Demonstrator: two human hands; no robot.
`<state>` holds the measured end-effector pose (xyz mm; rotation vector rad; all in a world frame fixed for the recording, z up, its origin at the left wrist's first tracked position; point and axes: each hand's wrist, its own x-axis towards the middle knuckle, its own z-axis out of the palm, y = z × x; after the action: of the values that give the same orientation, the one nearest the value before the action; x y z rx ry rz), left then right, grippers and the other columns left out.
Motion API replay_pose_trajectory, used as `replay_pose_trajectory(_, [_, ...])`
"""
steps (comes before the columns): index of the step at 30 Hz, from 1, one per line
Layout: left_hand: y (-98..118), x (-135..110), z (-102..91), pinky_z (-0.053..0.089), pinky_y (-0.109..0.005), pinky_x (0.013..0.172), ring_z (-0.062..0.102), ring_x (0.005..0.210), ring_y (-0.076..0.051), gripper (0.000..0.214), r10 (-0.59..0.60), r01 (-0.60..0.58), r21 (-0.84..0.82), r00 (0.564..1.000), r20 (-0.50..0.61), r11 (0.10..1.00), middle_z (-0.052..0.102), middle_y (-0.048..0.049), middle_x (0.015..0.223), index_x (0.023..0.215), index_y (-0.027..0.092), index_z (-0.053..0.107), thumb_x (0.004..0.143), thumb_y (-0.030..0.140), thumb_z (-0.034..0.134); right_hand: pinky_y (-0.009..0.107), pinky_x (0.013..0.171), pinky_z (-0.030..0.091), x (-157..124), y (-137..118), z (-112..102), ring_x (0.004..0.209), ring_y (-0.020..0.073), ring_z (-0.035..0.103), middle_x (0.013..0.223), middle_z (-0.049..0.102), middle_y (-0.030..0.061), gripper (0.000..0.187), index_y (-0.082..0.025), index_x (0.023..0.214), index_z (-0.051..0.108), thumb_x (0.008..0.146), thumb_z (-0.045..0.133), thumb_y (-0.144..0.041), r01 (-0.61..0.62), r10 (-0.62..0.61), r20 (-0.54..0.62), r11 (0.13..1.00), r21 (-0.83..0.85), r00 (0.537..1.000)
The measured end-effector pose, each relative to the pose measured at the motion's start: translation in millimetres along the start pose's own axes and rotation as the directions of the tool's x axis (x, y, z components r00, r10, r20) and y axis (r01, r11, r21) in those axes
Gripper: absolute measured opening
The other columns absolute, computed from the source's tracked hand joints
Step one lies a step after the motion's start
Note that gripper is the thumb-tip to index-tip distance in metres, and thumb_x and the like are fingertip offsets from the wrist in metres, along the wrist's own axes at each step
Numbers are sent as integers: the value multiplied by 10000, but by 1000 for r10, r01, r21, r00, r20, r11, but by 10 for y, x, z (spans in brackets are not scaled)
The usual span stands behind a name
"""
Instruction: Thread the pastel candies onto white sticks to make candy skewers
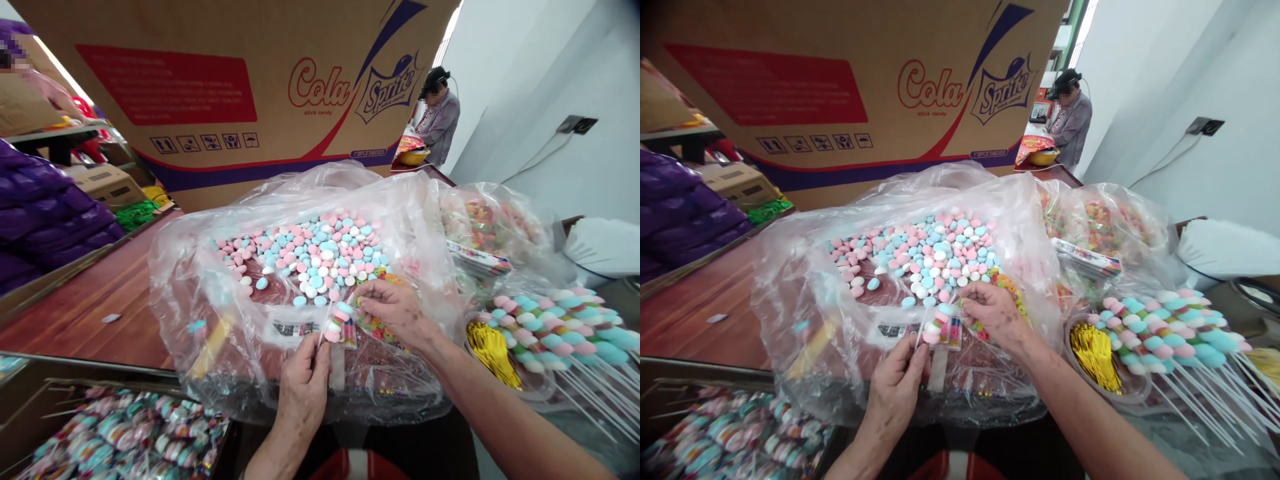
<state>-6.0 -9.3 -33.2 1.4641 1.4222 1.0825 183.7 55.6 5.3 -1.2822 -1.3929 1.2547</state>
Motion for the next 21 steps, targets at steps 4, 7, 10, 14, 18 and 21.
replay_pose_trajectory(4, [-25,-11,2,323,-208,508,416,494,-111,267,18,-18,6,1000,15,1000,459,59,539,888,180,645,906,385,476,242,549,474,61,44,90,589,120,593,703,667,-8,250,-171,809,663,636,775,-312,-60,87,-65,939,338,994])
replay_pose_trajectory(7, [-35,-4,-2,317,-202,492,414,476,-107,264,38,-39,33,999,24,999,457,60,523,868,184,646,905,376,470,224,507,469,57,44,120,558,111,584,652,658,-14,280,-165,787,667,597,814,-310,-58,96,-70,904,423,993])
replay_pose_trajectory(10, [-31,5,0,309,-197,476,414,458,-100,255,63,-63,51,998,13,997,454,61,514,834,185,641,903,361,468,215,482,464,47,56,122,558,115,591,649,668,-13,300,-172,813,671,599,824,-315,-37,83,-83,891,453,993])
replay_pose_trajectory(14, [-38,8,10,305,-198,471,402,454,-98,240,94,-94,67,996,8,993,446,61,513,846,189,656,894,342,477,244,564,510,46,102,121,637,132,631,748,708,7,297,-180,840,681,615,826,-310,-14,54,-69,874,486,996])
replay_pose_trajectory(18, [-62,3,12,319,-197,483,410,468,-101,251,81,-82,78,997,6,994,454,58,520,845,185,650,906,345,465,271,678,529,40,125,116,679,129,643,750,703,4,255,-183,825,678,650,813,-311,-17,63,-66,841,541,996])
replay_pose_trajectory(21, [-66,1,9,325,-197,490,418,478,-104,253,68,-69,86,998,8,994,460,56,529,853,185,647,909,345,460,268,690,524,34,134,102,683,126,639,745,696,0,229,-191,834,679,678,796,-313,-14,56,-59,833,553,997])
